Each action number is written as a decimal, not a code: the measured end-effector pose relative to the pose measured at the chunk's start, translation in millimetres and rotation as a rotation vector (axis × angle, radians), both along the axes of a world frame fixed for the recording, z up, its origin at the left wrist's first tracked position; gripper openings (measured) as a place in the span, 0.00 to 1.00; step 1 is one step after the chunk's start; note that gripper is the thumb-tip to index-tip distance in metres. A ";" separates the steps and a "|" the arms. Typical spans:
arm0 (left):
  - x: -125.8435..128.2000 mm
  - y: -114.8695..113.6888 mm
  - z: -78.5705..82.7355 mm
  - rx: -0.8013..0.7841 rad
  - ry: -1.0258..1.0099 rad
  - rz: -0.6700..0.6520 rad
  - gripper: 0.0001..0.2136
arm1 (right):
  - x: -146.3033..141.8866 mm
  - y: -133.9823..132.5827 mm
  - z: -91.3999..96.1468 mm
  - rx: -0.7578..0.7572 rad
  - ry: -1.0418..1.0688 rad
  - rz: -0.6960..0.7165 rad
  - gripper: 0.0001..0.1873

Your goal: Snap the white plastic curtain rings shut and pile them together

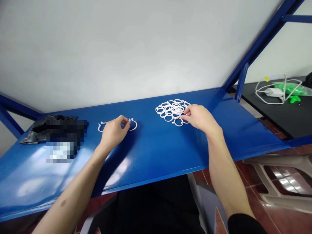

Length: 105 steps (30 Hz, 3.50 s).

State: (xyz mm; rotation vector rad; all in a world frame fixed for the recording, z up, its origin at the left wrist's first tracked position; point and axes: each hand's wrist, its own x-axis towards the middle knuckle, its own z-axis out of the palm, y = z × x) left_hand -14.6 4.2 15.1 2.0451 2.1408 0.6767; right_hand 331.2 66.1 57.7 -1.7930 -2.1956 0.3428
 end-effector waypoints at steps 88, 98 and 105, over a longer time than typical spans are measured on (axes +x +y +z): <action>-10.3 -2.4 5.4 0.094 0.187 -0.091 0.12 | -53.0 -1.5 -36.6 0.562 0.251 0.211 0.10; 40.3 -20.2 -3.6 0.382 -0.035 -0.675 0.10 | -102.7 -44.8 -47.2 0.017 0.656 0.454 0.07; 42.3 -21.7 -7.9 0.431 -0.283 -0.337 0.09 | -102.2 -43.8 -53.9 0.118 0.629 0.450 0.09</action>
